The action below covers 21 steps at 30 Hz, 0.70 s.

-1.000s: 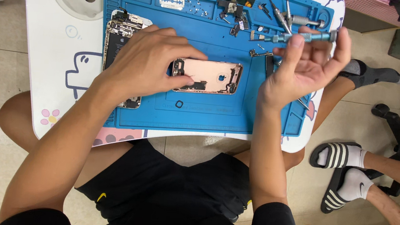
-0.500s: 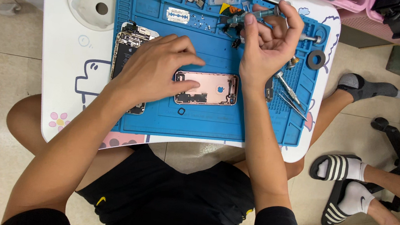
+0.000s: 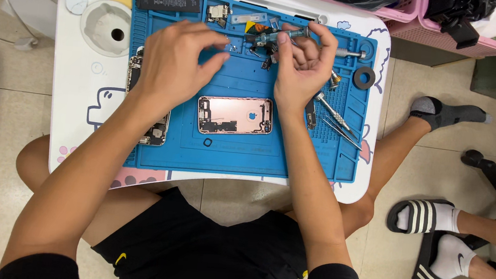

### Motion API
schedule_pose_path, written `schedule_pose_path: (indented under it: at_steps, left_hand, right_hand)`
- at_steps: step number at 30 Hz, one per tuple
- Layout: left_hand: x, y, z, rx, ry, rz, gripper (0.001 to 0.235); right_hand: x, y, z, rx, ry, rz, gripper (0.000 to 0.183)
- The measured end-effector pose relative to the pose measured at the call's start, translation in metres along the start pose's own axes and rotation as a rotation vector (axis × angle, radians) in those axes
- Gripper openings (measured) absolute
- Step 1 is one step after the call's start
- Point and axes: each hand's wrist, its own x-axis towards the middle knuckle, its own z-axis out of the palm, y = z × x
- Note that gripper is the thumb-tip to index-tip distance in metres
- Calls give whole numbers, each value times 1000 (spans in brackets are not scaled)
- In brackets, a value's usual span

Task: The person disassembles a smartphone by removing screws and internal components using a screwdriver and tweezers. They place removed parts on a blue mat and continue to work on the phone's internal structure.

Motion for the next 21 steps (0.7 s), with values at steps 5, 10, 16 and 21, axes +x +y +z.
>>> schedule_pose_path:
  at_steps: [5,10,16,21]
  left_hand:
    - [23,-6,30,56,24,7,27]
    - [24,1,42,84,105,78,25]
    - [22,-1,38,50,111,46,10]
    - [16,-7,34,69,80,36,12]
  right_hand:
    - [3,2,-5,72,16,42,36]
    - [3,4,-10,112,33,72,38]
    - [3,1,-8,105,48,69,38]
    - [8,0,-14,53,152,47,37]
